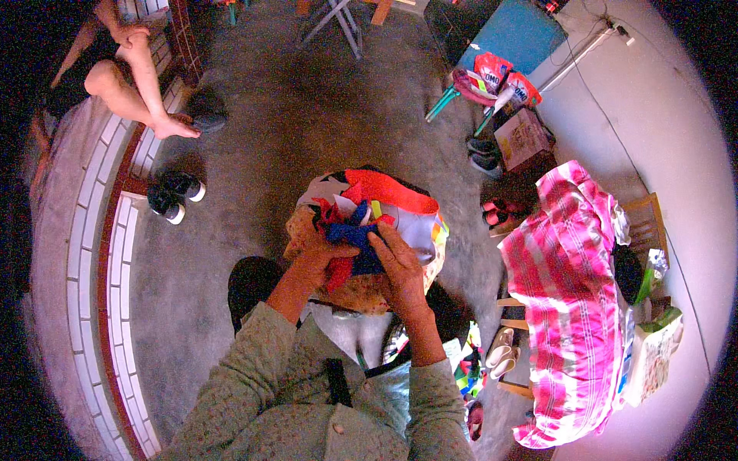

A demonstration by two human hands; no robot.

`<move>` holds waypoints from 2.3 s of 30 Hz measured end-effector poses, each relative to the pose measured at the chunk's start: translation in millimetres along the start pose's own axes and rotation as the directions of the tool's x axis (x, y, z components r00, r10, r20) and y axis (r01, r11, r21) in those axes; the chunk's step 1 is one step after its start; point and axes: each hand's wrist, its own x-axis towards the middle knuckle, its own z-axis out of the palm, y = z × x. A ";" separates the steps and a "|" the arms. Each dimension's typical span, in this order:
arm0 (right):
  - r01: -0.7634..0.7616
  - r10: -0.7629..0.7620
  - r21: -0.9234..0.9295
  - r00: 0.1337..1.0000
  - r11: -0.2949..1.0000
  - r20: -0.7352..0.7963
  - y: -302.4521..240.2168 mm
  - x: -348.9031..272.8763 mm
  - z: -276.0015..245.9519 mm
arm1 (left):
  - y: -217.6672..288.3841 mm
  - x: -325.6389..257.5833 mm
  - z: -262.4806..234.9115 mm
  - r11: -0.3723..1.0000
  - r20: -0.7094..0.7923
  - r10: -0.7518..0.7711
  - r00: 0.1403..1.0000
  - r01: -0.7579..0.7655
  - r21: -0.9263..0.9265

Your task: The person sits on the floor and folds various colorful fabric pieces by hand. They pick up individual items, smooth them out, and fold them into smaller stacks, handling them one at a time.

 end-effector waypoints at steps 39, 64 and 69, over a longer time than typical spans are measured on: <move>-0.011 0.838 0.923 0.417 -0.384 0.353 29.8 -43.9 39.8 | 36.6 -20.4 -11.3 0.940 -0.096 0.292 0.952 -0.304 -0.156; 0.020 0.749 0.930 0.599 -0.367 0.283 -6.9 -47.0 24.3 | 56.6 -37.5 -35.4 0.831 -0.108 0.475 0.873 -0.485 -0.272; -0.043 0.701 0.945 0.660 -0.324 0.270 0.5 -38.0 2.5 | 62.0 -42.4 -50.4 0.786 -0.171 0.492 0.854 -0.519 -0.335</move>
